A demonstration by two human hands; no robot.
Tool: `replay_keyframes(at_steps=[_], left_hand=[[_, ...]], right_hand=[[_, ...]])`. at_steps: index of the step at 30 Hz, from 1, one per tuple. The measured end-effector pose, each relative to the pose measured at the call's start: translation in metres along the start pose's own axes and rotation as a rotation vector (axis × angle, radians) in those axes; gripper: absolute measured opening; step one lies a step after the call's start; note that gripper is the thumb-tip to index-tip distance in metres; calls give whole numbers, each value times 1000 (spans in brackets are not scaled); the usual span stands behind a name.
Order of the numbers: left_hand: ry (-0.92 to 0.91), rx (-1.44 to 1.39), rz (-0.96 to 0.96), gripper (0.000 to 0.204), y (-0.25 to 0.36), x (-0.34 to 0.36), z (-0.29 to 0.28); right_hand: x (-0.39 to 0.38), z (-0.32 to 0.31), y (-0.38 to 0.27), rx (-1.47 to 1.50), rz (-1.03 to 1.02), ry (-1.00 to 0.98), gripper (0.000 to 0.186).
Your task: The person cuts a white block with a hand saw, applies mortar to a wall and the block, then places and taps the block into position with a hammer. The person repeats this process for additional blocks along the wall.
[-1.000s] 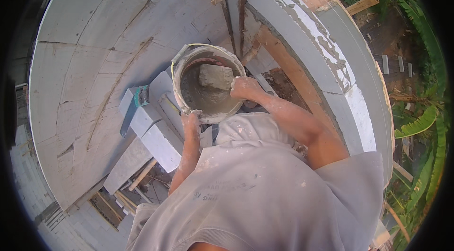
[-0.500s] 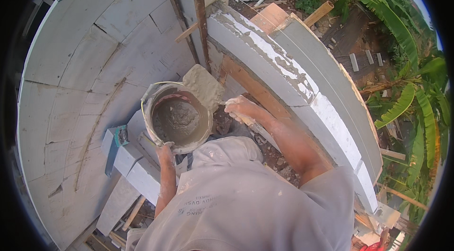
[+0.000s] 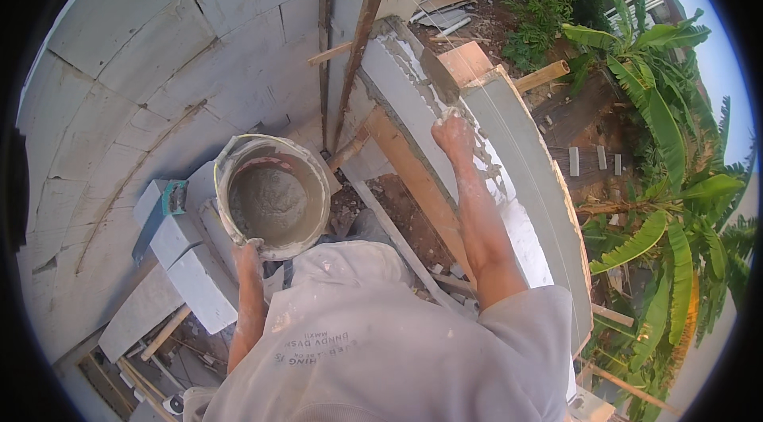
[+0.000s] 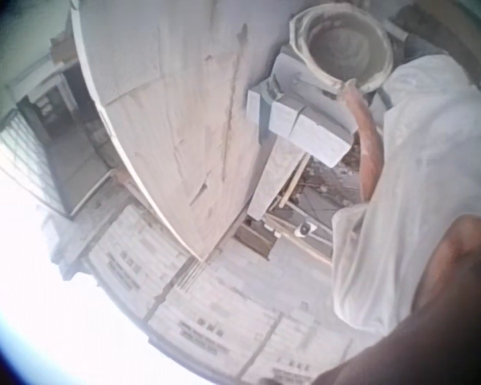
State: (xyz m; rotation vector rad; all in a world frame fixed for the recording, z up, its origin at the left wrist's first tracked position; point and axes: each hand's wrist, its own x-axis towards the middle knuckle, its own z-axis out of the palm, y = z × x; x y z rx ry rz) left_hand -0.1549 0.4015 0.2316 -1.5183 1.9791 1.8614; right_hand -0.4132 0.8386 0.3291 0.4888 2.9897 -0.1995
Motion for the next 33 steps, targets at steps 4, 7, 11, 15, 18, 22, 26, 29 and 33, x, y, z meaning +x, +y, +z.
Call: replay_keyframes(at_steps=[4, 7, 11, 15, 18, 22, 26, 29, 33], left_hand=[[0, -28, -41, 26, 7, -5, 8], [59, 31, -40, 24, -1, 2, 3], [56, -4, -39, 27, 9, -5, 6], [19, -70, -23, 37, 25, -21, 13], [141, 32, -48, 39, 2, -4, 34], [118, 277, -8, 55, 47, -38, 56], [-83, 334, 15, 89, 54, -54, 86], [-151, 316, 31, 88, 48, -59, 105], [-208, 293, -2, 88, 44, -48, 116]], right_hand=[[61, 17, -21, -49, -70, 17, 40], [62, 3, -48, 15, -150, 42, 38], [54, 6, -47, 12, -62, 148, 39], [38, -1, -37, -50, -79, 47, 39], [4, -4, -31, 27, -215, 112, 45], [-75, 9, -25, -47, -598, -180, 41], [-116, 49, -105, -218, -699, -464, 35], [-118, 100, -124, -397, -717, -594, 24], [-145, 183, -52, -132, -446, -772, 19]])
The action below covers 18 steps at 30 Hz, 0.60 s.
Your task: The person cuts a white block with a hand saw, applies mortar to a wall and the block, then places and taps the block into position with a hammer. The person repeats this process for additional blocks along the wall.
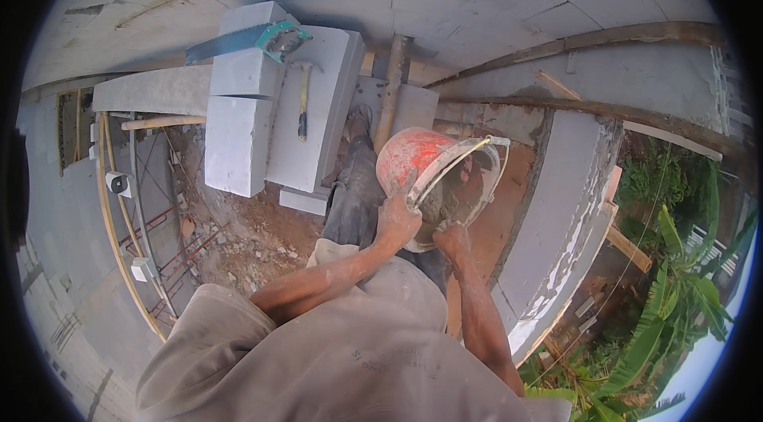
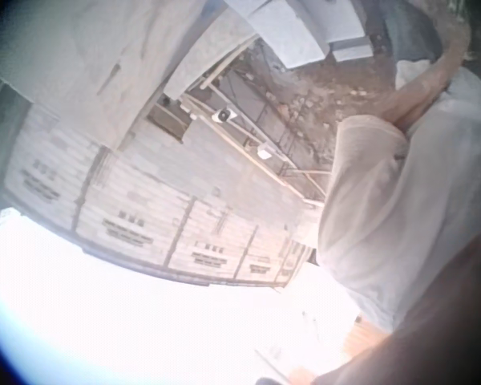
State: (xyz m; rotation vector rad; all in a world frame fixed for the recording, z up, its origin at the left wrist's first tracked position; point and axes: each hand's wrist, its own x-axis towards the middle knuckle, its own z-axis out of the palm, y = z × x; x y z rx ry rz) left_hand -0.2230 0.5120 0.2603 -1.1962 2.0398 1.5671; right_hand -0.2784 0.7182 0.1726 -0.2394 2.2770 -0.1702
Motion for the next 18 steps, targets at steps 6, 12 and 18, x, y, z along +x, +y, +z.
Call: replay_keyframes(at_steps=[6, 12, 18], left_hand=[[-24, 13, -125, 64, -38, 56, 14], [-13, -98, -166, 44, -101, 196, 45], [-52, -19, -87, 49, -182, 362, 121]], right_hand=[[-23, -6, -9, 487, 277, -226, 33], [86, 72, 8, 669, 312, -94, 44], [213, 129, 19, 814, 427, -174, 42]])
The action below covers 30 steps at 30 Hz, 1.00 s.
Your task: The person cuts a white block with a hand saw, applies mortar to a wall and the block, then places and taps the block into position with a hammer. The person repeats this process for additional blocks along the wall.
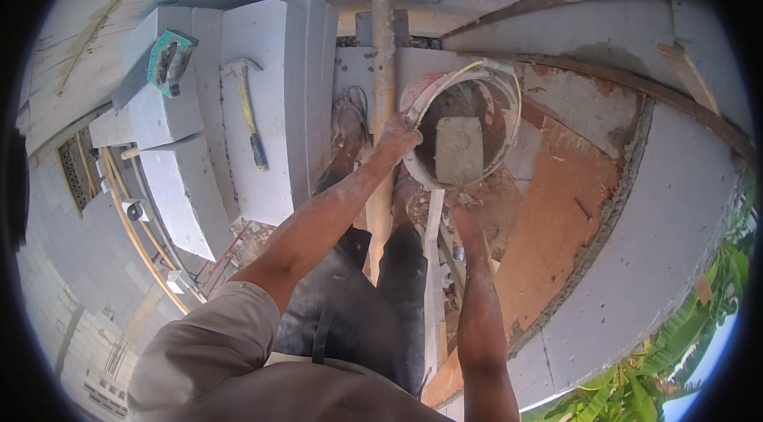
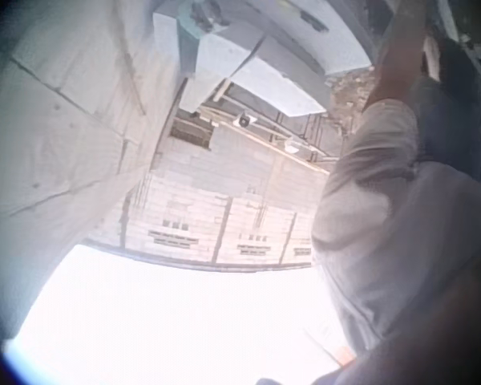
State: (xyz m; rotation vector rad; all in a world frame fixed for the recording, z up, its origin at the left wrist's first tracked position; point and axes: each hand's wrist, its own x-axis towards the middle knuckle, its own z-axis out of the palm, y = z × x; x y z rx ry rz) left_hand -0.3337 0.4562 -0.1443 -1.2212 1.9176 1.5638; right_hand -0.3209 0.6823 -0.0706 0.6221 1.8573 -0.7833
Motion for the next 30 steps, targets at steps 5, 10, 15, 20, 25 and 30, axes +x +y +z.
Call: replay_keyframes(at_steps=[5, 10, 15, 20, 25, 30], left_hand=[[-110, 98, -26, 25, -62, 110, -1], [-102, 57, -206, 83, -64, 142, -33], [85, -209, -134, 87, -76, 99, -39], [165, -268, 144, 68, -87, -4, -112], [491, 9, 92, 27, -92, -144, -194], [1239, 526, 349, 28, -121, -214, -384]], right_hand=[[87, 6, 23, 20, -170, -18, 12], [96, 41, -8, 245, -3, -52, 12], [120, 34, 8, 124, -45, -74, 16], [143, 42, -10, -15, -11, 69, 16], [177, 30, -31, -84, -43, -108, 20], [179, 26, -47, -206, -123, -67, 20]])
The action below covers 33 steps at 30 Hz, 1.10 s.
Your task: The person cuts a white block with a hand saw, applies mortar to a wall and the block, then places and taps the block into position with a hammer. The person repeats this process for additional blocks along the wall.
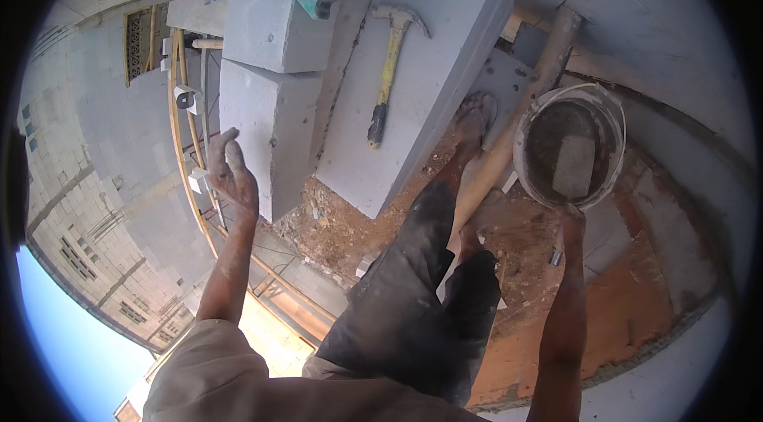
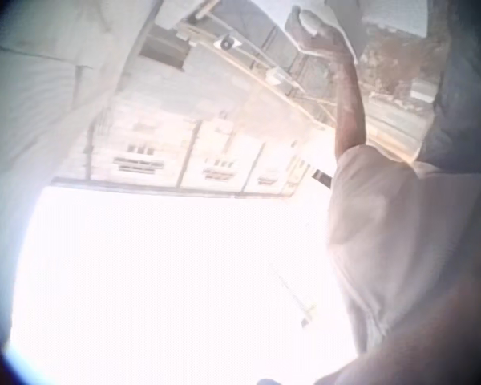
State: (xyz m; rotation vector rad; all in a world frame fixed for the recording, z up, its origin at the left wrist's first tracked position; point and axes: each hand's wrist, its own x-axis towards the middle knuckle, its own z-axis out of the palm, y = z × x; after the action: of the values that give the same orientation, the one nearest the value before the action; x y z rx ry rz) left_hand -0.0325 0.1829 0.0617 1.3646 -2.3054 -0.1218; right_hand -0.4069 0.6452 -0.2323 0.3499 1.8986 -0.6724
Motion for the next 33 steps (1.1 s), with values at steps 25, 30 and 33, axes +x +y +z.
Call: replay_keyframes(at_steps=[25, 30, 33], left_hand=[[-397, 58, -813, 89, -197, 46, 24], [-371, 39, -807, 86, -193, 18, 17], [-433, 77, -967, 85, -145, -19, 3]], right_hand=[[-263, 415, -254, 186, -494, -815, 109], [-272, 405, -252, 63, -442, -844, 93], [-286, 359, -235, -100, -503, -890, 94]])
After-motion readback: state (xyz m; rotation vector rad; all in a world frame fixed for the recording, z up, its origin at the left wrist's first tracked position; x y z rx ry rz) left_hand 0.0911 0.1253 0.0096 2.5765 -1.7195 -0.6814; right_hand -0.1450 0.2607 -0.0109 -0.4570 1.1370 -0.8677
